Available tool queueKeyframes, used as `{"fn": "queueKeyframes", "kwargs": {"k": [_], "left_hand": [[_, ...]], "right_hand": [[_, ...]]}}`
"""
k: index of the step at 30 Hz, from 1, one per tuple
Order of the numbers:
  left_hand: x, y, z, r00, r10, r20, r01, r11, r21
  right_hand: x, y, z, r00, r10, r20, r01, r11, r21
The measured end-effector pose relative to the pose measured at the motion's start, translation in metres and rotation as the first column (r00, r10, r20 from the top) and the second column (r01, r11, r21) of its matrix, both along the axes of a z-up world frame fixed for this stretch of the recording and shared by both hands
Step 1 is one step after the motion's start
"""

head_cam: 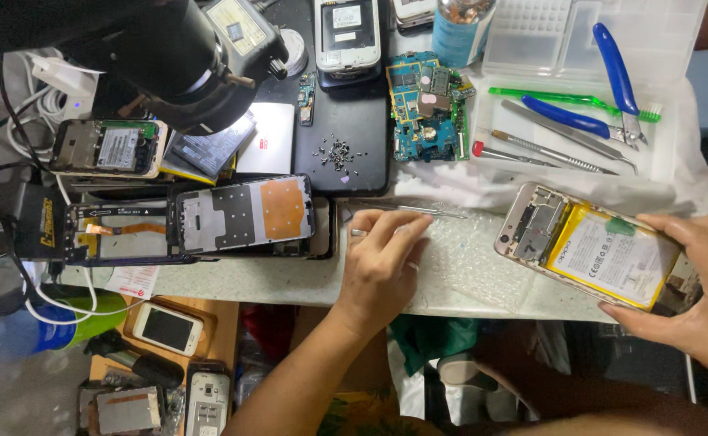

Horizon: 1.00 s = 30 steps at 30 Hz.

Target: The person disassembles a smartphone by removing the back cover and using a metal spudger to pry and disconnect internal components. They lift the motherboard and set it aside, then continue to separate the battery and other parts from the frame.

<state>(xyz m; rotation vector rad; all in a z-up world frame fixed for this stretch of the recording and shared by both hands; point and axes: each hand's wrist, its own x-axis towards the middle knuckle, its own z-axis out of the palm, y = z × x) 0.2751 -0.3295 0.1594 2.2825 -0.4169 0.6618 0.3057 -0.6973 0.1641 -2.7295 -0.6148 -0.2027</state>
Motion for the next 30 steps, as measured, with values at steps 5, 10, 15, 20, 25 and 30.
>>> {"fn": "queueKeyframes", "kwargs": {"k": [5,10,15,20,25,30], "left_hand": [[0.003,-0.007,-0.003,0.992,0.116,-0.042,-0.102,0.965,0.242],[0.003,-0.01,-0.004,0.987,0.15,-0.059,-0.127,0.949,0.287],[0.001,-0.011,0.002,0.983,0.123,0.135,-0.159,0.942,0.296],[-0.01,0.0,-0.002,0.978,-0.17,0.12,0.134,0.956,0.262],[-0.026,-0.004,0.004,0.99,-0.141,0.024,0.124,0.932,0.341],[-0.039,-0.008,0.005,0.996,-0.084,0.021,0.069,0.917,0.393]], "right_hand": [[-0.005,0.016,0.016,1.0,-0.02,-0.015,0.02,1.0,0.012],[-0.004,0.035,0.035,0.993,0.055,0.103,-0.044,0.993,-0.114],[-0.002,0.024,0.021,0.991,0.079,0.112,-0.07,0.994,-0.086],[0.009,-0.014,-0.009,0.993,0.022,-0.114,-0.009,0.994,0.111],[0.023,-0.024,-0.009,0.997,0.021,-0.069,-0.02,1.0,0.011],[0.025,0.008,0.015,0.999,0.036,-0.008,-0.037,0.989,-0.142]]}}
